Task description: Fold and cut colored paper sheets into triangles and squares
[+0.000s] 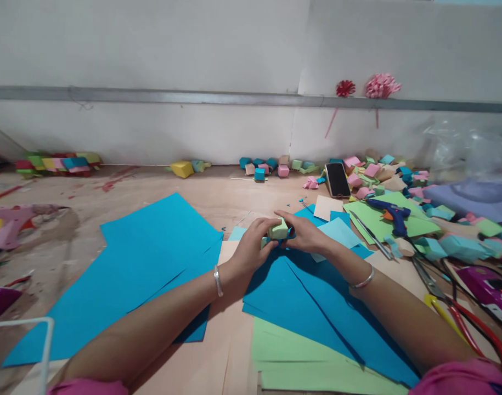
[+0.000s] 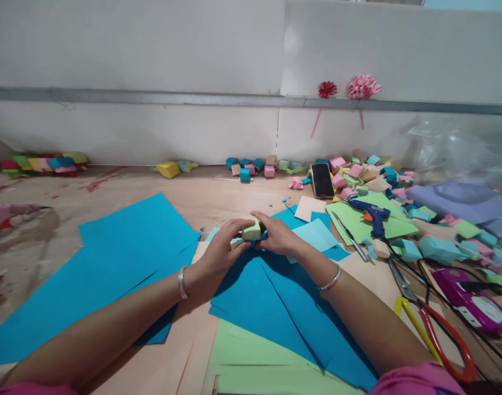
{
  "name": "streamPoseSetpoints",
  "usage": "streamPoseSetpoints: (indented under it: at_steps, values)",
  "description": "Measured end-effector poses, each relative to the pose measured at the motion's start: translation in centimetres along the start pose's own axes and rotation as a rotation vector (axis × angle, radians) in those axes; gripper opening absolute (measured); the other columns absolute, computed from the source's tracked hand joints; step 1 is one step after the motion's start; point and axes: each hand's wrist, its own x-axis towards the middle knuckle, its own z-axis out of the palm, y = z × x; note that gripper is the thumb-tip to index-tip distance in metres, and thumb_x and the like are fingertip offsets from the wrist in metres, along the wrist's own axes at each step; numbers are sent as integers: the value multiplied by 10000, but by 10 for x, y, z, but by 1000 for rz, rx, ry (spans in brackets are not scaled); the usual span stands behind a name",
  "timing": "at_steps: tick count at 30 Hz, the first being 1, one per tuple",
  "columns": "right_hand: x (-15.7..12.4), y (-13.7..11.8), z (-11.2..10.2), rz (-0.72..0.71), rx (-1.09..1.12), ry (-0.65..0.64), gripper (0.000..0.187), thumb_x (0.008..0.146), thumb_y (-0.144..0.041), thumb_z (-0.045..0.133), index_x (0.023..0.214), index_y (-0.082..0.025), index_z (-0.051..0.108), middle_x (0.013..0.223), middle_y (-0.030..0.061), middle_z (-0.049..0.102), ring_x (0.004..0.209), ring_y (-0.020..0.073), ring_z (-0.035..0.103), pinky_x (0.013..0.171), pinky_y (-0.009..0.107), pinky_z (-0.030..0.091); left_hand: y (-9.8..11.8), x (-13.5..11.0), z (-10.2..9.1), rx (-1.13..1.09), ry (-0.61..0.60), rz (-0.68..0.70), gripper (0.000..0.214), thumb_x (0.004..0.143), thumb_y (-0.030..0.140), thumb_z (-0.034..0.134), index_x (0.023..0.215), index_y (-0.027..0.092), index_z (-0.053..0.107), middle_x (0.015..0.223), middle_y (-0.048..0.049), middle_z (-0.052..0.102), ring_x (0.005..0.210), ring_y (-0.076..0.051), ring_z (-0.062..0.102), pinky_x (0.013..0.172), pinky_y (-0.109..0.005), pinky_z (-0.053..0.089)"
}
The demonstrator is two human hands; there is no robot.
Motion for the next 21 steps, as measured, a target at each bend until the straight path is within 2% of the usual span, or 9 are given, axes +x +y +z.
streamPoseSetpoints:
  at_steps: [3, 9, 16, 21]
  values:
    - [0, -1, 3, -5, 23, 16, 881, 642, -164, 746, 1456, -161, 410, 1185, 114, 662, 965, 220, 624, 833, 338, 475, -4, 1, 1, -28, 51, -25, 438, 794, 86, 629, 1199, 242, 569, 1236, -78, 590, 1184, -247, 531, 1010, -481, 461]
    - [1, 4, 11, -21, 87, 54, 874, 632, -151, 748, 1443, -178, 424, 1184, 98, 656, 960, 214, 615, 820, 328, 471, -9, 3, 2, -128, 72, -95, 430, 806, 119, 607, 1219, 227, 552, 1211, -84, 619, 1074, -215, 623, 857, -369, 568]
    - [2, 8, 12, -4, 122, 70, 764, 640, -184, 761, 1359, -158, 506, 1095, 77, 681, 906, 196, 620, 803, 320, 480, -8, 6, -7, -107, -5, -91, 386, 804, 153, 621, 1182, 224, 606, 1186, -67, 637, 1039, -200, 633, 848, -344, 566]
    - [1, 3, 10, -10, 112, 51, 584, 670, -157, 706, 1244, -166, 592, 1058, 58, 688, 821, 166, 611, 736, 285, 474, -14, 9, -14, -63, -51, -77, 444, 742, 180, 708, 1172, 211, 599, 1157, -69, 652, 1022, -210, 644, 856, -359, 569]
